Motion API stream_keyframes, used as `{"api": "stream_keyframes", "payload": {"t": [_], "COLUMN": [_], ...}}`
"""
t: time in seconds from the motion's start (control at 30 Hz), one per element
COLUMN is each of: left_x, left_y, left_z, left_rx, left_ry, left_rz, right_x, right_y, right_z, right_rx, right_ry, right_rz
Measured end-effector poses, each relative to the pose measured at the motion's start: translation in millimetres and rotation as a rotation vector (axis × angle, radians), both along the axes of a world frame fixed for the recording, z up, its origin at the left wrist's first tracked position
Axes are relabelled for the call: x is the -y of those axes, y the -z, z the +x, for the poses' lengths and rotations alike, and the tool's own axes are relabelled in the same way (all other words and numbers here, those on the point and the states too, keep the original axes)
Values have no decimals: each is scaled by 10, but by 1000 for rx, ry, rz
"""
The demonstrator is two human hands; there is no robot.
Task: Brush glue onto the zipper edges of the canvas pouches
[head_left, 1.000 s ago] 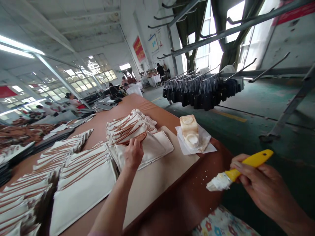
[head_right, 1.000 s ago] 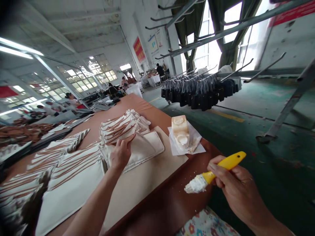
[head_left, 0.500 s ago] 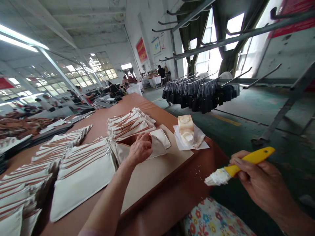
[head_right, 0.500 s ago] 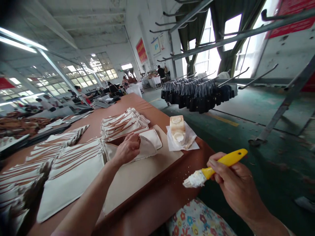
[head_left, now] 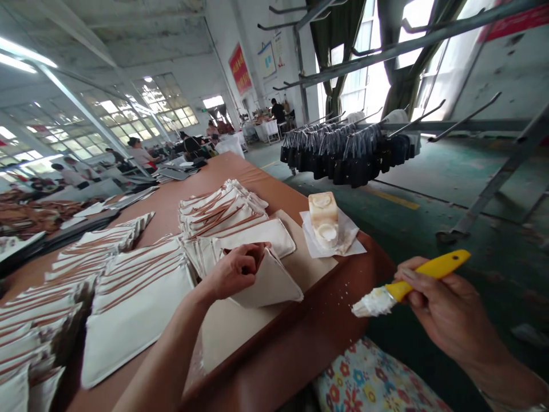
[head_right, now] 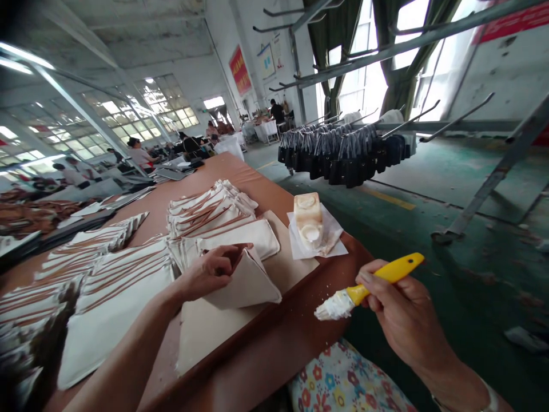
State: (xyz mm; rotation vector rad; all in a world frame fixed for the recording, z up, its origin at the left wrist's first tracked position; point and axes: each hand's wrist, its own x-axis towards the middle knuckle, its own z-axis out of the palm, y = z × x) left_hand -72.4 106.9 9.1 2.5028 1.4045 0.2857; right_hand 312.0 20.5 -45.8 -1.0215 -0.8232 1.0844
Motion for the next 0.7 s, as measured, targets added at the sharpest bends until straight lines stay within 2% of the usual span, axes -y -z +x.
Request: {"api": "stream_keyframes", "payload": {"t": [0.07,0.2,0.33,0.43,0.5,0.63,0.7], "left_x": [192,721,1104,1222,1267,1293,1240], "left_y": [-7,-3,215,394,426,274,192], "left_z": [48,183,276,316,345,387,372], "left_rx": [3,-49,-79,-126,-188,-210,-205], "left_ry": [-19,-36,-103,-208,-226,-143,-116], "left_rz": [-15,-15,52,158,228,435,446], "right_x": [20,66,85,110,136,179,193], "right_y": [-22,-38,-42,-81,-116,-160,-166], "right_z": [-5,63,90,36,-4,-16,5], "right_rx": [-23,-68,-64,-44,-34,-37,-51], "right_ry": [1,27,27,-1,-17,-21,-27], "right_rz": [-2,-55,-65,-51,-47,-25,-22]}}
